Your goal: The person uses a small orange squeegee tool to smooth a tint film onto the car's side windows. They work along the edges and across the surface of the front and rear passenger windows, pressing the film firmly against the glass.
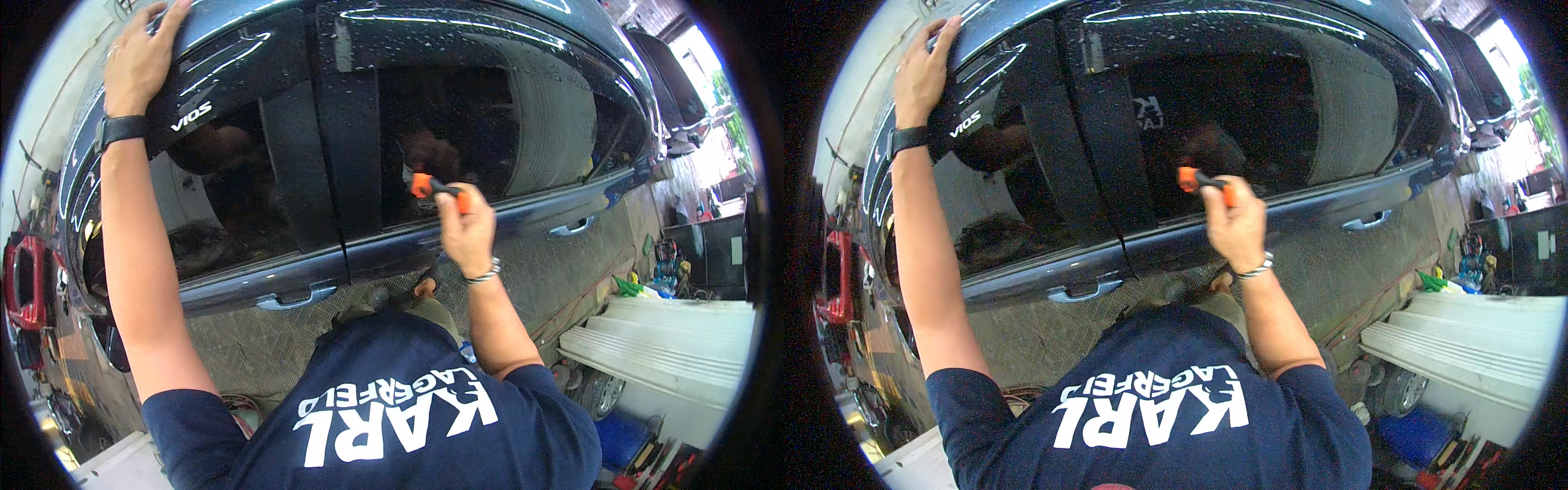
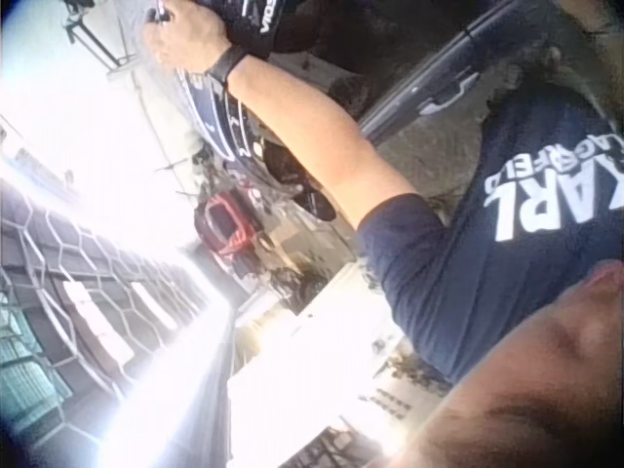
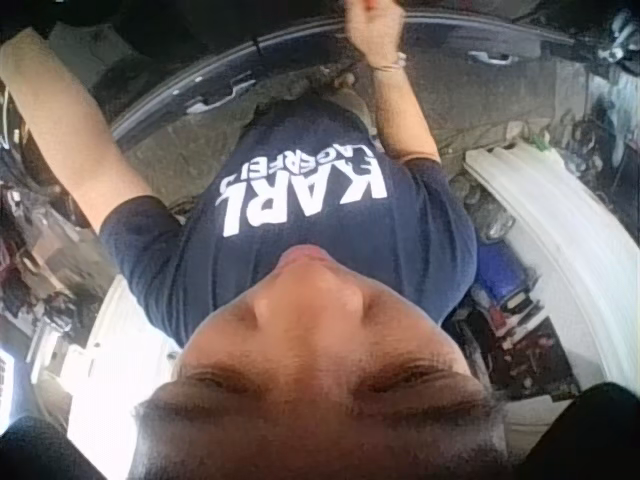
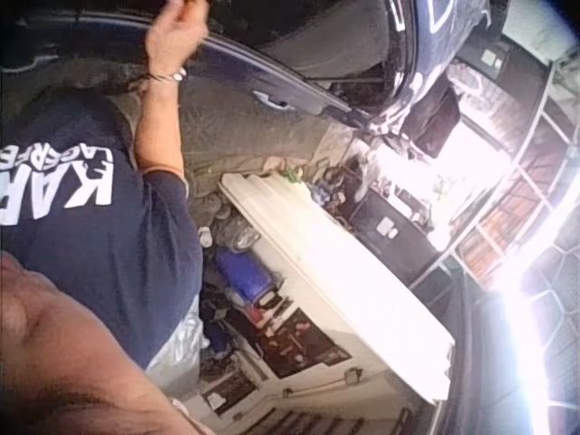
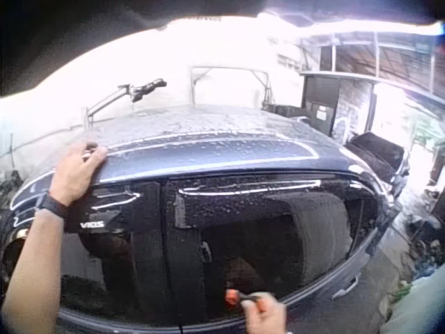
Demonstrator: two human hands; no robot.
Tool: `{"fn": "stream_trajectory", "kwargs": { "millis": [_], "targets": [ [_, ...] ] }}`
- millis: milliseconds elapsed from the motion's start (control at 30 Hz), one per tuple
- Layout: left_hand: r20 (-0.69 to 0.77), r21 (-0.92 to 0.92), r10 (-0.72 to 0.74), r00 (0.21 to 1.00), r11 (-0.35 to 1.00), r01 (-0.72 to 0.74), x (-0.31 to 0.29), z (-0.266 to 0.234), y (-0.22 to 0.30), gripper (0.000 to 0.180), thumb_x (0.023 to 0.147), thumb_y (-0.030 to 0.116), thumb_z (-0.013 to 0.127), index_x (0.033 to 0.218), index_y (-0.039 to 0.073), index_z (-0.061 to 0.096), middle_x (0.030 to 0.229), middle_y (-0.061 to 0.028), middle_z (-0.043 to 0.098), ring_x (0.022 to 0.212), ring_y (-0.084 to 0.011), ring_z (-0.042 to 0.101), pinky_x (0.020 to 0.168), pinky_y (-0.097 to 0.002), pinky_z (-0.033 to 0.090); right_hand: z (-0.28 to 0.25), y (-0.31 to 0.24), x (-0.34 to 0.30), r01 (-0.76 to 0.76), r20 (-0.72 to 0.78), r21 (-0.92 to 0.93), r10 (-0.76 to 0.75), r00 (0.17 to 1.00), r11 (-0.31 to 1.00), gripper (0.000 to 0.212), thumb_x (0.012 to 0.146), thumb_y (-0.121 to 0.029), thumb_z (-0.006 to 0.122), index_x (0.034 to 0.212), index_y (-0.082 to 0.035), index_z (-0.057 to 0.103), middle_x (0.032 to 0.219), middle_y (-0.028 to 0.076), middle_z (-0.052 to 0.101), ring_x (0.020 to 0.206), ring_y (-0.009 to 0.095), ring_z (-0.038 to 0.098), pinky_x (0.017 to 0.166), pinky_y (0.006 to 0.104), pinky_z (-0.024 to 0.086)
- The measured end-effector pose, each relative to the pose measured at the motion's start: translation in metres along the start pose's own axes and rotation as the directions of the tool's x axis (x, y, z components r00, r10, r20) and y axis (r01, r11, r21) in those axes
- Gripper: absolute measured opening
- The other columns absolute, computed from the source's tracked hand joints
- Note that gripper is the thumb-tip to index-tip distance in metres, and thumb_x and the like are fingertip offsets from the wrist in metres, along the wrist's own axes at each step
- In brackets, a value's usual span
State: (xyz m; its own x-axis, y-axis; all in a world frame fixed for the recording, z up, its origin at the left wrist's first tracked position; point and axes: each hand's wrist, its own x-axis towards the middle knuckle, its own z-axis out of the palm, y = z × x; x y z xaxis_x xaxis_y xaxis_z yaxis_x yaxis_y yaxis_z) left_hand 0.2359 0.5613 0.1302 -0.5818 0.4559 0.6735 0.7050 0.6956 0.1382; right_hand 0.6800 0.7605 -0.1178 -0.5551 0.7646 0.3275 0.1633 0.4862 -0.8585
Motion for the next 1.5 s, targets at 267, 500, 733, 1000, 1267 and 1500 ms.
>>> {"fn": "stream_trajectory", "kwargs": {
  "millis": [267, 500, 733, 1000, 1267, 1500],
  "targets": [
    [-0.019, -0.028, 0.003, 1.0, 1.0, -0.003, -0.001, 0.001, 0.015, 0.074, 0.099, 0.071, 0.055, 0.139, 0.01, 0.069, 0.137, -0.0219, 0.07, 0.131, -0.0407, 0.063, 0.113, -0.0455, 0.045, 0.02, -0.025, -0.001, 0.104, 0.07, -0.038, -0.101, 0.992, 0.994, 0.014, 0.099, -0.019, 0.072, 0.105, -0.005, 0.071, 0.081, 0.021, 0.072, 0.073, 0.039, 0.073, 0.065, 0.0415, 0.056],
    [-0.087, 0.007, -0.066, 0.994, 0.998, 0.067, -0.021, -0.025, 0.05, 0.065, 0.099, 0.061, 0.061, 0.127, 0.003, 0.072, 0.122, -0.0274, 0.074, 0.117, -0.0432, 0.069, 0.103, -0.0464, 0.052, -0.021, 0.007, 0.015, 0.002, -0.062, 0.003, -0.002, 0.998, 1.0, 0.021, 0.102, -0.02, 0.073, 0.106, 0.0, 0.072, 0.077, 0.004, 0.07, 0.067, 0.011, 0.059, 0.061, 0.0323, 0.049],
    [-0.114, -0.039, -0.04, 0.993, 0.999, 0.036, -0.026, -0.022, 0.054, 0.085, 0.089, 0.077, 0.063, 0.125, 0.001, 0.074, 0.123, -0.0287, 0.073, 0.122, -0.0451, 0.066, 0.106, -0.0549, 0.051, 0.01, -0.04, 0.002, 0.043, 0.044, -0.107, -0.038, 0.998, 0.993, 0.027, 0.103, -0.025, 0.072, 0.112, 0.0, 0.075, 0.099, 0.01, 0.077, 0.088, 0.018, 0.069, 0.083, 0.0344, 0.056],
    [-0.026, -0.144, -0.155, 0.988, 0.978, 0.149, -0.028, -0.034, 0.052, 0.08, 0.091, 0.069, 0.065, 0.135, 0.002, 0.068, 0.137, -0.0203, 0.066, 0.137, -0.0372, 0.052, 0.117, -0.0494, 0.037, -0.003, 0.002, 0.017, -0.058, 0.106, 0.01, 0.057, 0.993, 0.998, 0.028, 0.111, -0.024, 0.061, 0.115, 0.003, 0.064, 0.084, 0.002, 0.055, 0.072, 0.012, 0.046, 0.064, 0.0296, 0.041],
    [-0.037, -0.152, -0.143, 0.989, 0.979, 0.136, -0.026, -0.025, 0.054, 0.08, 0.089, 0.068, 0.067, 0.135, 0.002, 0.068, 0.136, -0.0203, 0.067, 0.136, -0.0376, 0.053, 0.117, -0.0496, 0.038, -0.028, 0.031, 0.025, -0.057, 0.048, -0.007, 0.057, 0.997, 0.998, 0.031, 0.112, -0.028, 0.061, 0.117, 0.003, 0.065, 0.08, 0.0, 0.055, 0.067, 0.007, 0.047, 0.058, 0.0261, 0.036],
    [-0.075, -0.139, -0.122, 0.99, 0.984, 0.111, -0.024, -0.022, 0.052, 0.079, 0.09, 0.068, 0.067, 0.133, 0.002, 0.068, 0.136, -0.0208, 0.067, 0.134, -0.0379, 0.055, 0.116, -0.0499, 0.038, 0.02, -0.021, 0.014, 0.218, 0.076, -0.092, -0.212, 0.974, 0.972, 0.029, 0.109, -0.023, 0.064, 0.112, 0.005, 0.064, 0.083, 0.005, 0.059, 0.072, 0.014, 0.048, 0.064, 0.0329, 0.042]
  ]
}}
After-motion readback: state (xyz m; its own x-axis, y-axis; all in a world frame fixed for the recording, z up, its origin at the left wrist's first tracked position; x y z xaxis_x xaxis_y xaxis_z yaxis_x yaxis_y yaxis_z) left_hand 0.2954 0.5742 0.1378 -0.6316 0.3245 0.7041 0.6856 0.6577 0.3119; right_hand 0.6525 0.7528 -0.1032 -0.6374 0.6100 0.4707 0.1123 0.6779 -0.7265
